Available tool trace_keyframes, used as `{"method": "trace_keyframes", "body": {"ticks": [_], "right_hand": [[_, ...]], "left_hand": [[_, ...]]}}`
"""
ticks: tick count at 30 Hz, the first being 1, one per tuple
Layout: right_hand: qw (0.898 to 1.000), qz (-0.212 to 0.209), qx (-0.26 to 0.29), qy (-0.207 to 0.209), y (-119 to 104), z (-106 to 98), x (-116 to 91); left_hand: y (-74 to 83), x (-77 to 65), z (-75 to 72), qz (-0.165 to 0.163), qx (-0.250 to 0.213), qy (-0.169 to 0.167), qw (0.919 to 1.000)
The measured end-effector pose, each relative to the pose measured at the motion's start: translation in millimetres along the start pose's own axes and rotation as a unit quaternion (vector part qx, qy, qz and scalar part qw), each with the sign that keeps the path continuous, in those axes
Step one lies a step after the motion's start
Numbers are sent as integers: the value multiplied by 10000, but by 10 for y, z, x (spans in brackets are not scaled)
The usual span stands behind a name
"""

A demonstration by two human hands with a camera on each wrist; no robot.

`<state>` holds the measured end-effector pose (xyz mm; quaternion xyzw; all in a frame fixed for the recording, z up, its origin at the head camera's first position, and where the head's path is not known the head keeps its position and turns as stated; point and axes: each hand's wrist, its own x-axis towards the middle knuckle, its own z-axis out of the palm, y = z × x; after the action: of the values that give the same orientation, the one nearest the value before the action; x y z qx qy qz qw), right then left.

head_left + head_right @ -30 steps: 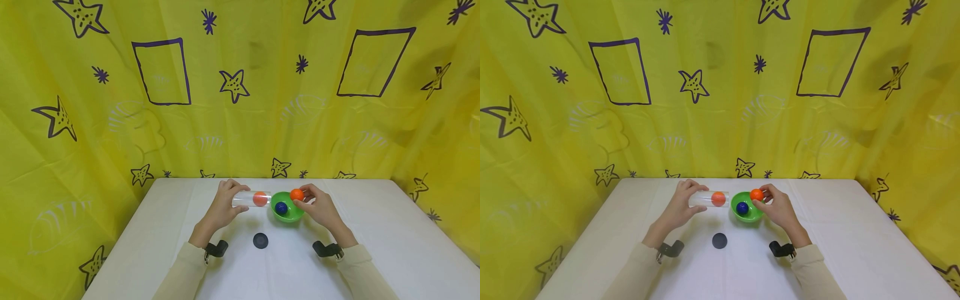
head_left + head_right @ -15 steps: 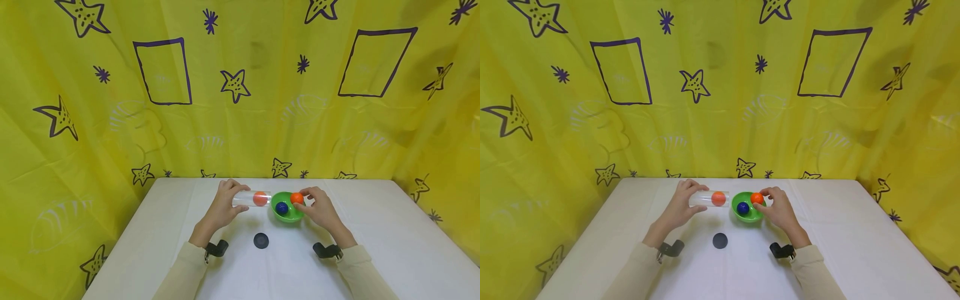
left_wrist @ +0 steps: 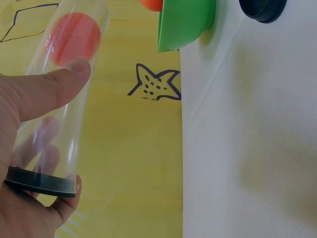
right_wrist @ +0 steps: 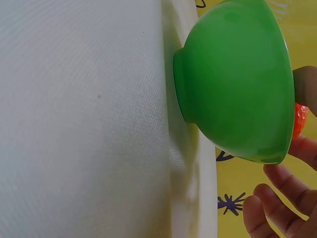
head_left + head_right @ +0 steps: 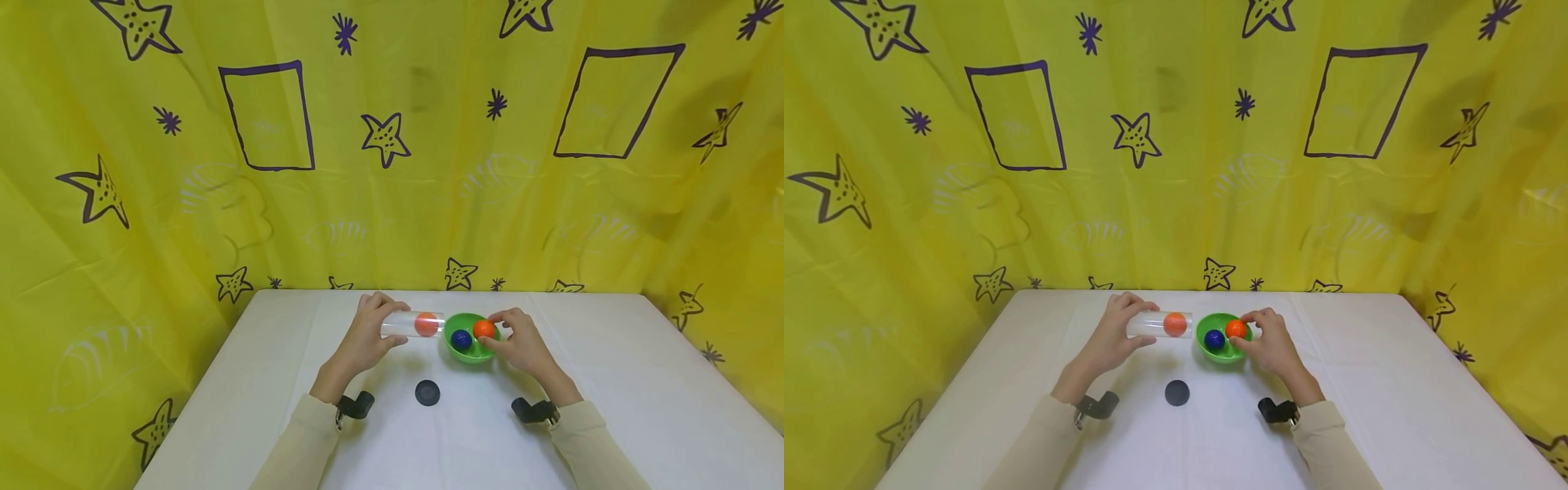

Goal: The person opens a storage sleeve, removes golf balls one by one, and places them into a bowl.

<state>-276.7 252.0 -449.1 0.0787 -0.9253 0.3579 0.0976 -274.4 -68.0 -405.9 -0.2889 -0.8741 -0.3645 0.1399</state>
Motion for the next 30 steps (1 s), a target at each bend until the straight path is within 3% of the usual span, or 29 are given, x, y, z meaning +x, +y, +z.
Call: {"method": "trace_keyframes", "body": {"ticks": [19, 30], "right_hand": [[9996, -133, 183, 177, -47, -38, -3], [9977, -517, 218, 393, -123, -32, 11]], "left_hand": [[-25, -2, 22, -46, 14, -14, 10000], [-16, 4, 24, -81, 33, -23, 10000]]}}
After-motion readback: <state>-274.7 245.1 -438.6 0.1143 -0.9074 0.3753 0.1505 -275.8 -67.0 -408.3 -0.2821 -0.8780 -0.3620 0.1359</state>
